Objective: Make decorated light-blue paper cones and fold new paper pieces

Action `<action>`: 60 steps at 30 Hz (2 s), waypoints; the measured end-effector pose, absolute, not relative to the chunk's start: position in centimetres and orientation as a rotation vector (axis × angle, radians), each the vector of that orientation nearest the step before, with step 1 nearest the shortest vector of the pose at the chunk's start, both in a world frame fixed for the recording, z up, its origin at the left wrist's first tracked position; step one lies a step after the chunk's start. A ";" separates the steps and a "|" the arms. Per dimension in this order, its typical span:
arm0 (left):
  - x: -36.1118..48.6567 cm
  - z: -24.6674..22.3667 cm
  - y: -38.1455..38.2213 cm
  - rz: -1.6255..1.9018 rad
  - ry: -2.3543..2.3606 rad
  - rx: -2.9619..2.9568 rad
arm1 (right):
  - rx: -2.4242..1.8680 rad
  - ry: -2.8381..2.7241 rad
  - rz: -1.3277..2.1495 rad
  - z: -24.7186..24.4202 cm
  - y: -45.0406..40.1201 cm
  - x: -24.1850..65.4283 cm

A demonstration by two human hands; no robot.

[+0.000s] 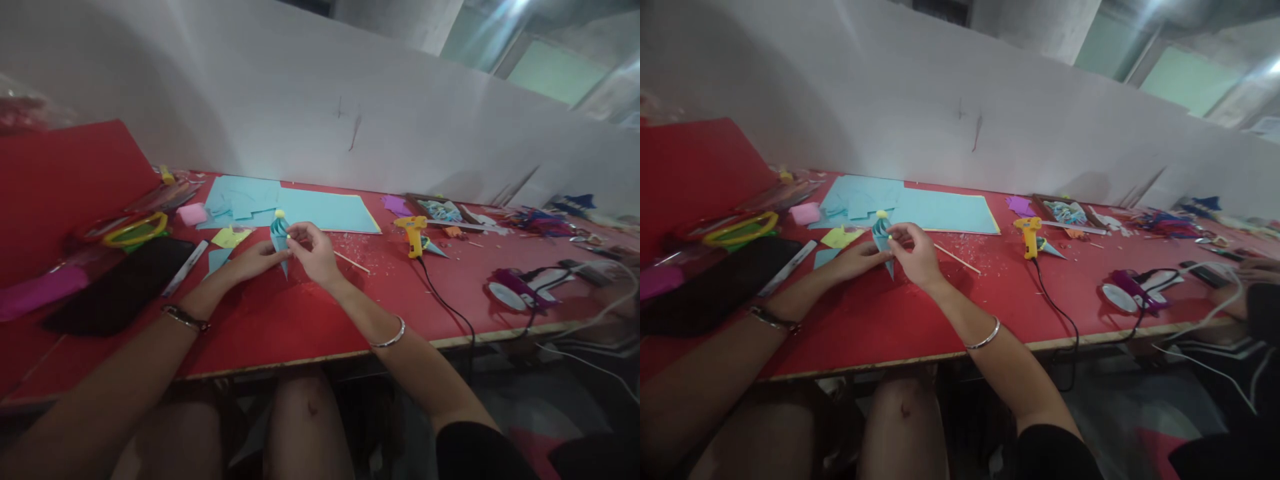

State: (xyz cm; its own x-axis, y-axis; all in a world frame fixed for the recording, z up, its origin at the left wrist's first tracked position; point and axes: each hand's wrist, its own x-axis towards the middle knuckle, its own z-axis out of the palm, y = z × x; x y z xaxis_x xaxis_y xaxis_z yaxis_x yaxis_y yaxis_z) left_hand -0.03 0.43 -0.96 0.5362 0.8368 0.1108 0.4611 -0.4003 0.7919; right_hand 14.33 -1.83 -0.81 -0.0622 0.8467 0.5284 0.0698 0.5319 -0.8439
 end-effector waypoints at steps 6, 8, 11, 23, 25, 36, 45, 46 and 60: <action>-0.1 -0.9 0.5 0.663 1.023 2.056 | -0.800 -1.524 0.761 -0.9 -1.7 14.5; -0.1 -1.0 0.6 0.657 1.000 2.051 | -0.800 -1.546 0.734 -0.8 -1.7 14.7; -0.2 -0.9 0.6 0.616 0.982 2.047 | -0.846 -1.548 0.680 -0.6 -1.6 14.9; -0.4 -1.2 0.7 0.588 0.971 2.056 | -0.873 -1.424 0.807 -0.9 -1.2 14.8; -0.5 -1.3 0.8 0.605 0.977 2.054 | -0.871 -1.421 0.824 -0.9 -1.3 14.8; -0.4 -1.6 1.0 0.575 1.013 2.036 | -0.890 -1.513 0.747 -1.0 -1.4 14.9; -0.6 -1.4 1.0 0.581 1.003 2.079 | -0.912 -1.606 0.556 -0.7 -1.8 15.0; -0.6 -1.4 1.0 0.577 1.005 2.082 | -0.905 -1.620 0.537 -0.6 -1.9 15.0; -0.3 -0.7 0.4 0.555 1.058 2.014 | -0.876 -1.412 0.664 -0.4 -1.4 15.1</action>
State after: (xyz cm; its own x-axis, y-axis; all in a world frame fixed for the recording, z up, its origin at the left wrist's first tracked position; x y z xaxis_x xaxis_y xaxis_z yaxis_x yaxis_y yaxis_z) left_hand -0.28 0.40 -0.74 0.5584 0.8293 0.0215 0.4892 -0.3501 0.7988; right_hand 15.13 -1.35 -0.45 0.0743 0.8323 0.5493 0.1079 0.5408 -0.8342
